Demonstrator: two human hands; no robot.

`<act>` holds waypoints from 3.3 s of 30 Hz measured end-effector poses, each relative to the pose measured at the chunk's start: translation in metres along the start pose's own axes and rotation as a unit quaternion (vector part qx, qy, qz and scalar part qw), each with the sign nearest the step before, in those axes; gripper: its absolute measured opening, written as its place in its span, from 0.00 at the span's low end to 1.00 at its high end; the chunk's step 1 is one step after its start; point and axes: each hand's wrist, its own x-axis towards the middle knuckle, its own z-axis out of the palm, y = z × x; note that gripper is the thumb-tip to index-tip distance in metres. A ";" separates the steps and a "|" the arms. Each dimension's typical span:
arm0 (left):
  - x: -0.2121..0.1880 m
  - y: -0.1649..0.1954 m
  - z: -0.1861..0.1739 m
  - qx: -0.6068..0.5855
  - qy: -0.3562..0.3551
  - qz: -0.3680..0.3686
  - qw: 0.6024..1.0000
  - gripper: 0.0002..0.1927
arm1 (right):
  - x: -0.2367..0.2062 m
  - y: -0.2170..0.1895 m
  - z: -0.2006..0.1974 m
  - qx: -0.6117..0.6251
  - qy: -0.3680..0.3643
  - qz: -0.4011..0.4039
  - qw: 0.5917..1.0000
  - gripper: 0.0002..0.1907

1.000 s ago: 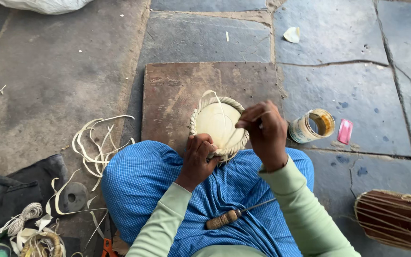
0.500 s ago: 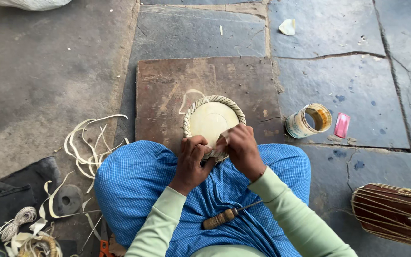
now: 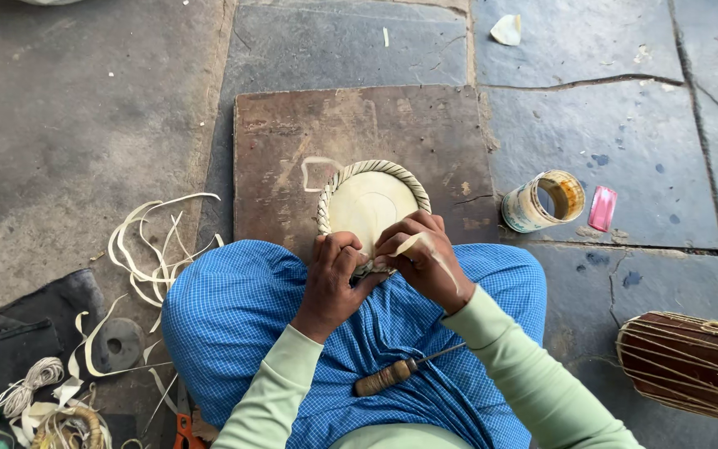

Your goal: The person sits cross-legged on the floor with a drum on their lap and laces a flat leather strap around the drum's rim. They use a wooden-handled awl to pull and tighten the strap through the drum's lacing points, working around the rim and pulling the strap ends taut by hand.

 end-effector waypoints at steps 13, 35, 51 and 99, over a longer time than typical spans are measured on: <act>0.007 0.004 -0.005 0.004 -0.020 -0.014 1.000 0.22 | 0.014 0.037 -0.001 -0.039 0.102 0.138 0.984 0.06; 0.066 0.004 0.001 0.113 -0.080 -0.017 0.990 0.12 | -0.131 -0.059 0.041 0.001 -0.403 0.098 0.910 0.13; 0.068 -0.011 0.000 0.126 -0.031 0.028 0.991 0.09 | 0.009 -0.037 -0.098 0.383 0.322 0.085 0.861 0.23; 0.068 -0.014 0.000 0.103 -0.014 -0.016 0.994 0.09 | 0.153 -0.092 -0.170 -0.402 -0.632 0.236 0.619 0.26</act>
